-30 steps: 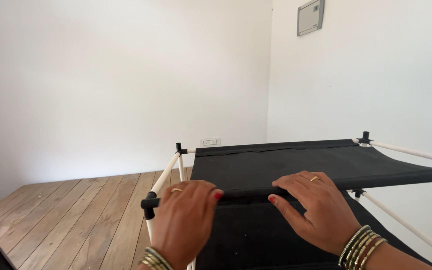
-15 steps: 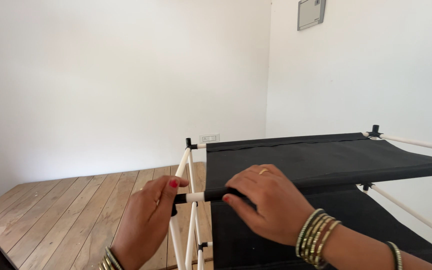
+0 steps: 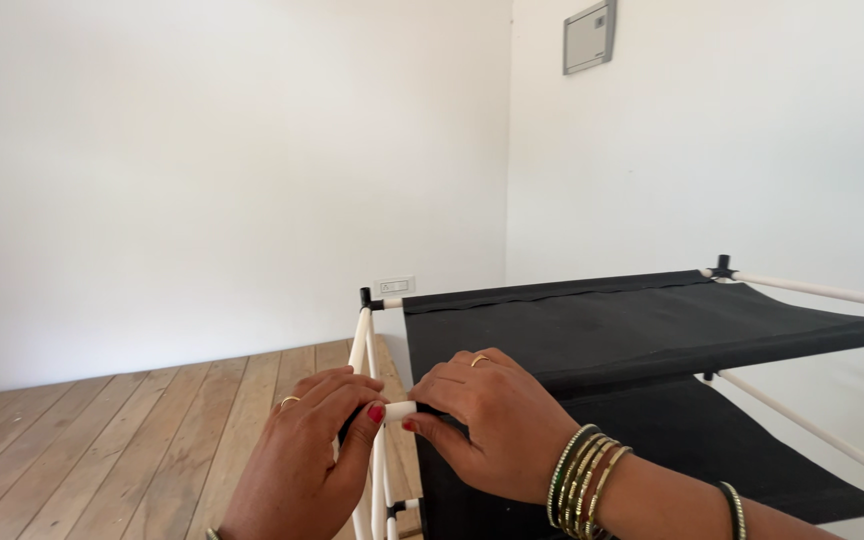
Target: The person assembles a three-tier fabric shelving unit by connecting white PVC pipes with black elbow joints and securing black fabric shelves to the frame. They attach the top shelf, then connect lower vertical and horizontal supports, and finally adjust the fabric on each tier.
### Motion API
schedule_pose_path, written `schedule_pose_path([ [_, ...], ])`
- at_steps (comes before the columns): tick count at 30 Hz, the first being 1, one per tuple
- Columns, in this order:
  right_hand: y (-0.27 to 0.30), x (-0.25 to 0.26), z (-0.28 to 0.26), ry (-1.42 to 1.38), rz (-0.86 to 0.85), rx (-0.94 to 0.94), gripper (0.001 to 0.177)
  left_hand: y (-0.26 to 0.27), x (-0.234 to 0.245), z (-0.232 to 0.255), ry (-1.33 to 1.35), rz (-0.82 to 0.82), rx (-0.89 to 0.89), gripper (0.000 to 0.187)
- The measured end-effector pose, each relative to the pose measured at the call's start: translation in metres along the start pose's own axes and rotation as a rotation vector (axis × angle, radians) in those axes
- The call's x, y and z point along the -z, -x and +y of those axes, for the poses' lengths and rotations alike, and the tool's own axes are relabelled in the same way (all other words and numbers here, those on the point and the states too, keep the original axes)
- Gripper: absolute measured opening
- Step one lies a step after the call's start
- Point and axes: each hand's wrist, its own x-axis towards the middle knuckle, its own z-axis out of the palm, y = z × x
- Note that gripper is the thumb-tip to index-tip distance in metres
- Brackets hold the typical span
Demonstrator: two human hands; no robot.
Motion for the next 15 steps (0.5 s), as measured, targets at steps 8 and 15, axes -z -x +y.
schedule_pose_path([
  [8,-0.003,-0.001,0.002,0.003,-0.033,-0.031,0.019,-0.005,-0.006,-0.005,-0.033,-0.027,0.022,0.023],
  [15,-0.009,0.008,0.000,-0.018,-0.077,-0.011,0.024,-0.011,-0.008,-0.014,-0.013,-0.042,0.014,0.023],
])
